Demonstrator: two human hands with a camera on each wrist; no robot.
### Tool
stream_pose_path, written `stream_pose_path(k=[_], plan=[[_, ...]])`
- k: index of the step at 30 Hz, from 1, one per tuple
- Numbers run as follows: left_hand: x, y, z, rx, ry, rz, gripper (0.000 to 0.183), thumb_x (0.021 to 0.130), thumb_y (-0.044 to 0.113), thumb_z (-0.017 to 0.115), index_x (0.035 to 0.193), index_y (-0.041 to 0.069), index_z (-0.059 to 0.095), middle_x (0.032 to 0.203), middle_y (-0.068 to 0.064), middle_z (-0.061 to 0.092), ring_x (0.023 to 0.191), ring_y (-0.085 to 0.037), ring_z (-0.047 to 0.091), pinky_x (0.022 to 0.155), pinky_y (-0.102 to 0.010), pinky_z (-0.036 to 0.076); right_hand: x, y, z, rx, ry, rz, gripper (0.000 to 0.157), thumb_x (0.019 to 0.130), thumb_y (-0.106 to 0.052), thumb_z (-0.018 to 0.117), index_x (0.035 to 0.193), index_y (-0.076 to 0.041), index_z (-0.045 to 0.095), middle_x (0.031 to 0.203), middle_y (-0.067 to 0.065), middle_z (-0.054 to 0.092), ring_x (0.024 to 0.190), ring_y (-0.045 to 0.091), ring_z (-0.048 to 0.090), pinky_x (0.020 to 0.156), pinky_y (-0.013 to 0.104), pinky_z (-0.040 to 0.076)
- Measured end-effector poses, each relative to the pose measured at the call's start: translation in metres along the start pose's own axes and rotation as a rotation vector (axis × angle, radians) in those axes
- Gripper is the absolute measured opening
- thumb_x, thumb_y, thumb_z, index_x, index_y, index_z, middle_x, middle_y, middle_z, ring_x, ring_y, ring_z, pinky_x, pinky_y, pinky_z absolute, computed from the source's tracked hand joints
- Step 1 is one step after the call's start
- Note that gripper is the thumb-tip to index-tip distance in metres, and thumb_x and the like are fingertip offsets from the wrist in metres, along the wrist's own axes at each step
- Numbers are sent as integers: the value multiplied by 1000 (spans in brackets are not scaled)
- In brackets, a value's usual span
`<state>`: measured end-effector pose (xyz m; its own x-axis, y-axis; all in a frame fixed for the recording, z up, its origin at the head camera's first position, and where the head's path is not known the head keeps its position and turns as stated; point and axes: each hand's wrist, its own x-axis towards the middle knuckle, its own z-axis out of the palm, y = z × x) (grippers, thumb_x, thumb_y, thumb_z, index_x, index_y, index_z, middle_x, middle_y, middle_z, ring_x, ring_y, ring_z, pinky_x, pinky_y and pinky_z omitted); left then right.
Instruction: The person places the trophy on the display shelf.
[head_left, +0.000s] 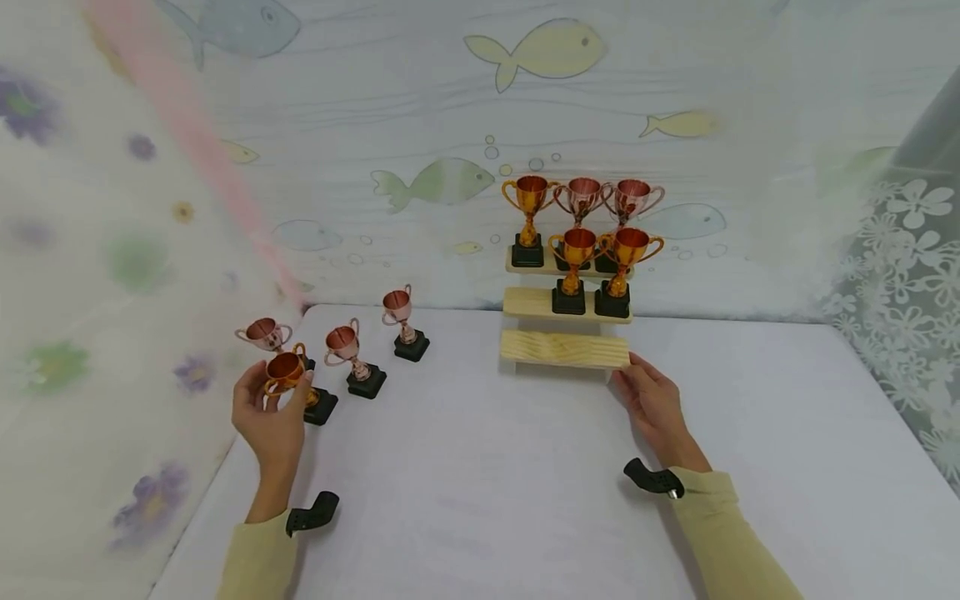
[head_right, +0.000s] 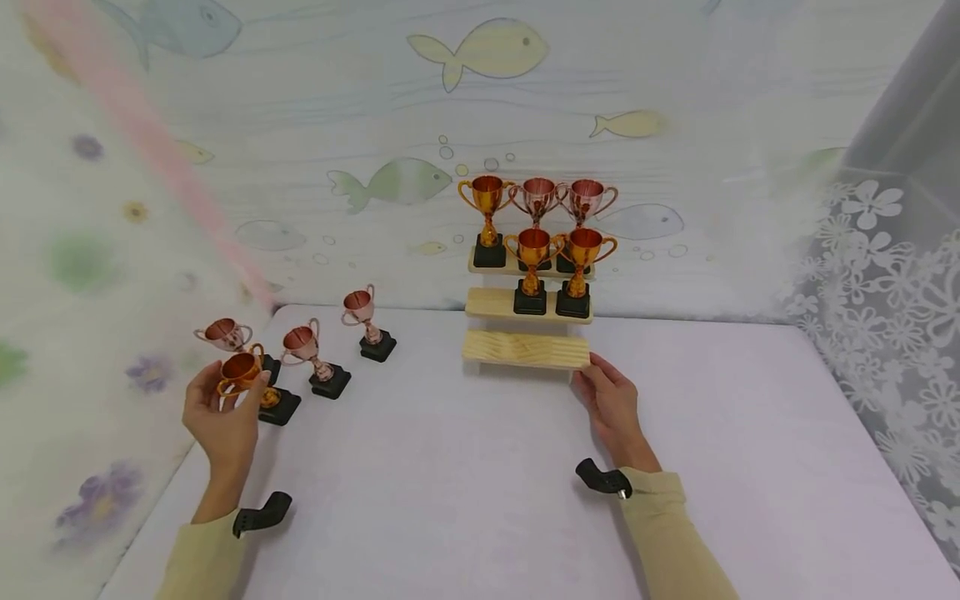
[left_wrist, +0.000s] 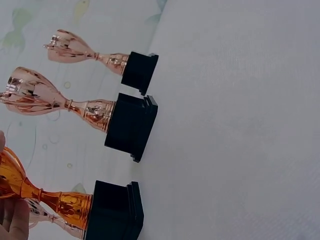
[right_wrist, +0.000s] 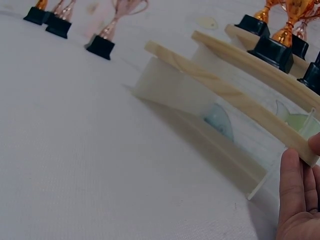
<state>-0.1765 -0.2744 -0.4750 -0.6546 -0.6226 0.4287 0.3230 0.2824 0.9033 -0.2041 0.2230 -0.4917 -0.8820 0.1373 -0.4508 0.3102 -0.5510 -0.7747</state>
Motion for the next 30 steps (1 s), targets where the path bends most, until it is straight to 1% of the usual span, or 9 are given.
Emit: stream_pose_path(k=[2, 5, 10, 15, 18, 22, 25, 30], plan=[[1, 0, -1, 8, 8, 1, 55, 81, 0, 83, 130, -8, 59, 118, -1, 61, 111, -12, 60, 92, -13, 53, 0, 0, 0, -1, -2, -3, 57, 105, -6, 49, 158, -3, 30, 116, -4, 60, 102, 1, 64, 98, 15, 51], [3, -1, -2, 20, 28, 1, 53, 79, 1, 85, 127, -6, 63, 117, -5, 65, 109, -12, 62, 89, -13, 54, 0, 0, 1, 2, -4, -5, 55, 104, -6, 50, 156, -3, 33, 114, -5, 61, 102, 1, 64, 97, 15, 51], [4, -1, -4, 22, 61, -20, 51, 77, 0, 87, 123, -4, 68, 116, -10, 68, 107, -11, 64, 86, -12, 55, 1, 2, 1, 5, -6, -7, 48, 103, -5, 52, 150, -4, 41, 111, -5, 63, 100, 2, 65, 97, 16, 52], [3, 1, -5, 9, 76, -41, 49, 76, -1, 87, 122, -2, 70, 115, -12, 69, 104, -13, 65, 84, -12, 56, 2, 2, 1, 9, -5, -10, 47, 103, -5, 53, 149, -4, 42, 108, -5, 64, 100, 3, 66, 97, 17, 52], [2, 3, -7, 9, 71, -40, 48, 76, -1, 87, 122, -1, 71, 114, -10, 70, 103, -13, 66, 83, -12, 56, 2, 1, 1, 21, -6, 0, 43, 103, -5, 53, 146, -6, 45, 108, -5, 65, 100, 3, 66, 97, 17, 52], [1, 3, -11, -21, 57, -28, 49, 75, -4, 86, 122, -3, 71, 112, -8, 70, 101, -14, 67, 82, -12, 56, 1, 0, 1, 24, 1, 4, 31, 103, -5, 53, 135, -8, 50, 108, -5, 65, 100, 3, 66, 97, 16, 52], [0, 4, -15, -49, 45, -20, 49, 74, -8, 86, 121, -4, 71, 111, -7, 71, 101, -14, 68, 83, -13, 57, 1, 0, 1, 28, 4, 4, 29, 103, -6, 53, 132, -9, 52, 108, -4, 65, 100, 4, 66, 96, 16, 53], [-3, 9, -22, -46, 26, 1, 48, 74, -12, 83, 120, -4, 72, 110, -3, 72, 100, -13, 69, 81, -13, 57, 1, -1, 0, 46, 10, 15, 30, 103, -4, 52, 133, -9, 51, 108, -4, 66, 98, 4, 66, 95, 17, 54]])
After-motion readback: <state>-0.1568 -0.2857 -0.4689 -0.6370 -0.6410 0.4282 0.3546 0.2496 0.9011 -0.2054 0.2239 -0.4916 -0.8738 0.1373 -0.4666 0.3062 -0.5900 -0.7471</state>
